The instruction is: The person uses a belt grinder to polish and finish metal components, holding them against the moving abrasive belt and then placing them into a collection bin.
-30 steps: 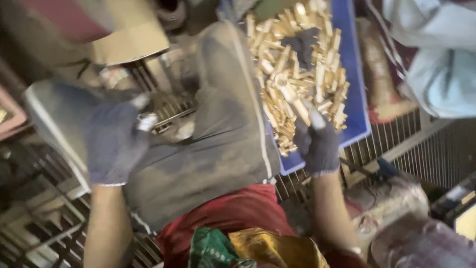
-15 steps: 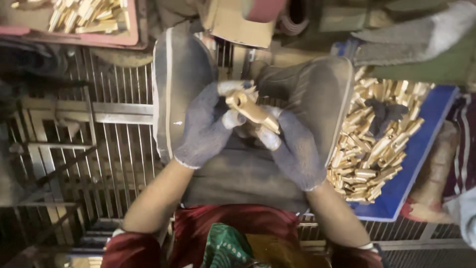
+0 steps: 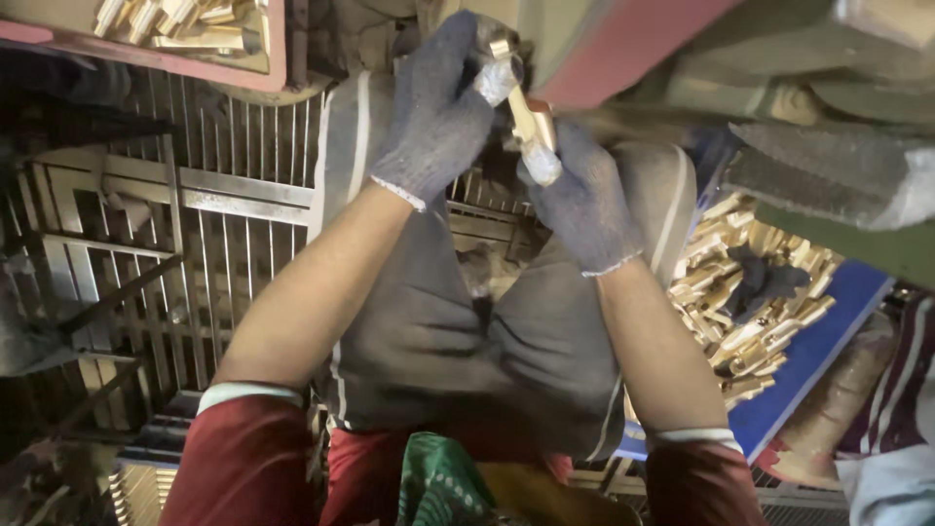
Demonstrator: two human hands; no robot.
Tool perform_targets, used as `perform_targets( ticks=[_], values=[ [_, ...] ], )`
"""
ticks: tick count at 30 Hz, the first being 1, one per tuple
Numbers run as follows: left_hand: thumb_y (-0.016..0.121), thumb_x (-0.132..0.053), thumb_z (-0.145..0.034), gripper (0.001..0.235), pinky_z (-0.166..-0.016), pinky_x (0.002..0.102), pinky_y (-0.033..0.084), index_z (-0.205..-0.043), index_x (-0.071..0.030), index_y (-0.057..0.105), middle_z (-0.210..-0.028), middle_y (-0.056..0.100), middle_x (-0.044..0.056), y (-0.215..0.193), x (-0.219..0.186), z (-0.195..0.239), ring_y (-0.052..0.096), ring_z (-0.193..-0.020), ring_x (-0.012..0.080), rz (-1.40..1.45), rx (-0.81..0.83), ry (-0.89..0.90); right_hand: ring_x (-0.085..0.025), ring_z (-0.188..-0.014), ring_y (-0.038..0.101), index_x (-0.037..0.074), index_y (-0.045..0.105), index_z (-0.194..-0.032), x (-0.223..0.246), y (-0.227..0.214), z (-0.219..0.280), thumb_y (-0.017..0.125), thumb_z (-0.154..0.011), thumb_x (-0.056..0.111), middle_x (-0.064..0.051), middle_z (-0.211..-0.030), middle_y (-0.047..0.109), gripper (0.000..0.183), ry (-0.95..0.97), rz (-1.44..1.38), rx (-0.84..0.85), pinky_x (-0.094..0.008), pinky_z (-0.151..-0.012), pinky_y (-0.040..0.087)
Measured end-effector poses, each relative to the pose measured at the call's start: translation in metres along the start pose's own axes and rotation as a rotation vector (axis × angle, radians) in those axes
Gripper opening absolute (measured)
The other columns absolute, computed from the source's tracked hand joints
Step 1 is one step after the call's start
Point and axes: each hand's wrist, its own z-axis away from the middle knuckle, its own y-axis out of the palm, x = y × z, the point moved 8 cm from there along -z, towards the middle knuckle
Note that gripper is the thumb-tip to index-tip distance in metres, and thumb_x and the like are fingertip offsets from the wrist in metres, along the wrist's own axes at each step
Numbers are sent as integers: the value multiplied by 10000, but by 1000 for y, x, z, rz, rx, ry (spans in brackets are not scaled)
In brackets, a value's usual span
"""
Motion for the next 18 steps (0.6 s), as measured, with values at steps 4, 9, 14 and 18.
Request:
perform_targets(
  ticks=[4,9,14,18],
  values=[
    [695,-210,-973,229,-719,338,588,-1077,-22,616,-910,681,99,8,13,-8,709,-814,189,103,31,-141,-7,-524,395,83,663,-1117,1,2,-6,545,-1053,235,68,-739,503,203,134,11,-17,-192,-442,272],
    [652,-184,-954,170,-541,313,568,-1001,-26,610,-760,668,69,16,25,-12,671,-597,139,341,90,-550,-5,-525,409,92,660,-1117,5,5,-14,550,-1056,285,79,-735,513,230,216,-28,-5,-188,-427,272],
    [645,-180,-979,177,-519,306,547,-1001,-9,605,-745,637,64,16,19,-11,652,-577,133,339,74,-479,-25,-525,406,68,668,-1124,1,5,-9,535,-1015,211,49,-745,537,224,193,-49,4,-188,-434,274],
    [686,-209,-1036,231,-577,286,570,-1089,-7,587,-839,649,65,3,-8,-3,696,-655,128,247,76,-101,-24,-708,501,56,606,-1296,20,6,4,595,-1061,220,41,-905,578,287,-123,93,-26,-183,-551,373]
  ],
)
